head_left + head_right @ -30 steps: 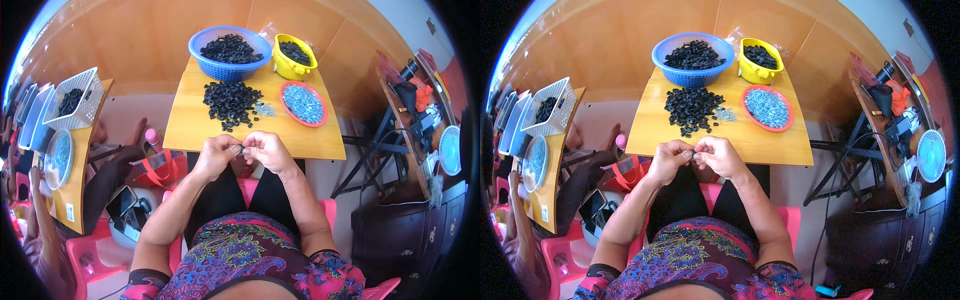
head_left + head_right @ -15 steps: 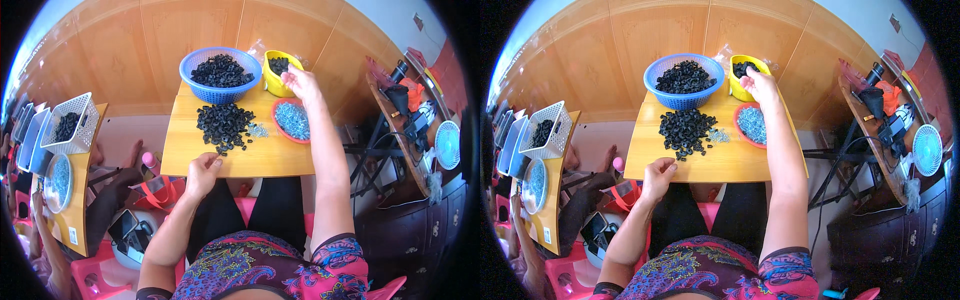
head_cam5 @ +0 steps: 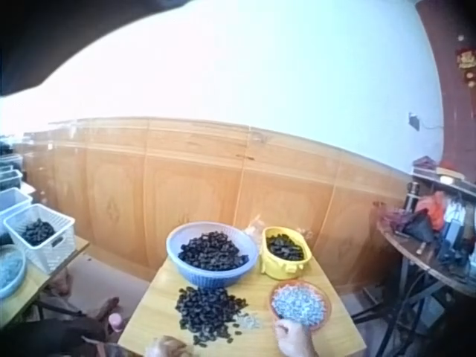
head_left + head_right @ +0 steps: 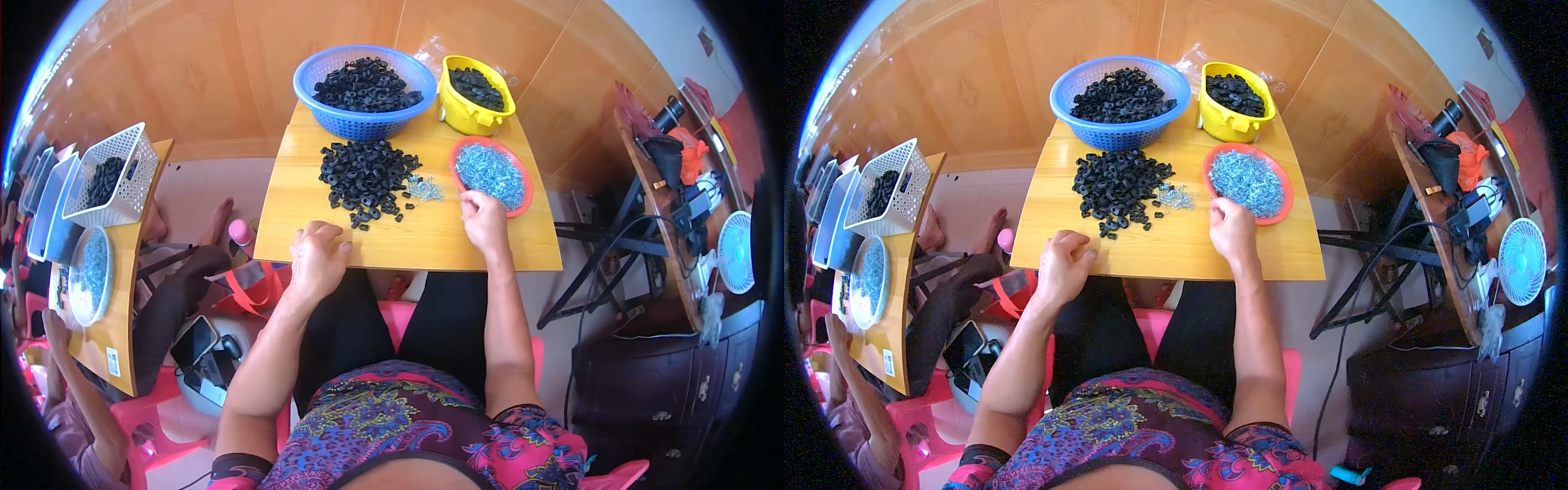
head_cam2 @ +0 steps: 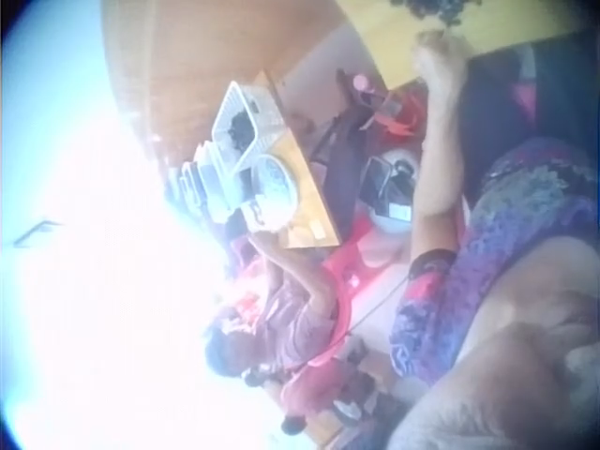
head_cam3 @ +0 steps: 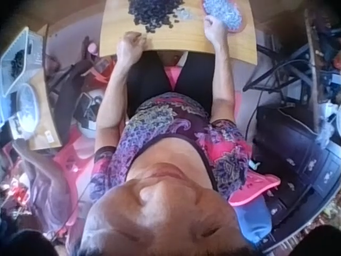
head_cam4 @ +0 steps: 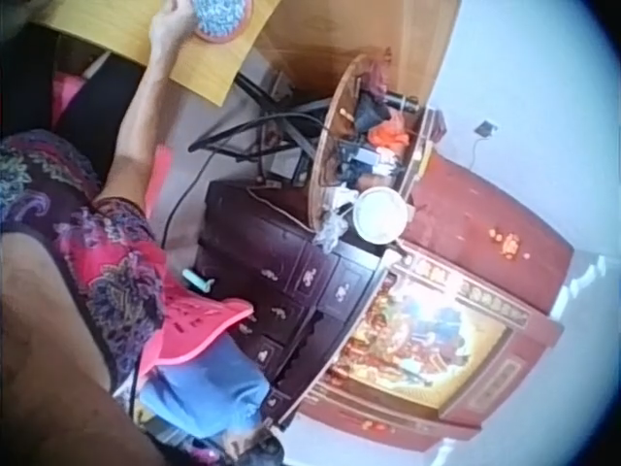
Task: The person assembles plastic components by hand, inserting small metal springs into the plastic pieces and gathering additional parts from containers onto the table.
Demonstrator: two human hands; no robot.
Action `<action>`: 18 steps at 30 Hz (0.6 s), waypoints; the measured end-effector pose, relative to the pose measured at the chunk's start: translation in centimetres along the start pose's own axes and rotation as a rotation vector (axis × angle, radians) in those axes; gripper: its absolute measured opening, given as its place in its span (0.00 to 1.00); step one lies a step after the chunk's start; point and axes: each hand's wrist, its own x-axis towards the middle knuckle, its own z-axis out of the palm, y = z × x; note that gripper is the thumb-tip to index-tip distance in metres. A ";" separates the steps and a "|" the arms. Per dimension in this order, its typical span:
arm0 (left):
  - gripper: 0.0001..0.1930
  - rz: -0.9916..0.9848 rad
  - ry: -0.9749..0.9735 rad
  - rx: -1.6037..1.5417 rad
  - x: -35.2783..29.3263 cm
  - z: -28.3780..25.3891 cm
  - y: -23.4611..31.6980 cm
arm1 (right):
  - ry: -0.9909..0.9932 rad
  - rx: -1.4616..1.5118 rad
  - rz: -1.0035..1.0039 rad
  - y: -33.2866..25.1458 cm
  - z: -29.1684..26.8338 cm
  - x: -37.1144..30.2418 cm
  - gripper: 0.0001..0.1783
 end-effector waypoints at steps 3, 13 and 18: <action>0.13 0.007 0.040 -0.012 -0.2 0.4 -0.2 | -0.037 -0.279 -0.093 -0.2 -0.3 -1.3 0.10; 0.12 0.267 0.022 0.071 -0.3 0.6 3.6 | -0.146 -0.473 -0.031 -1.2 0.7 -1.4 0.17; 0.11 0.309 0.000 0.137 1.6 2.1 4.1 | 0.052 -0.405 -0.187 1.0 1.1 -2.1 0.17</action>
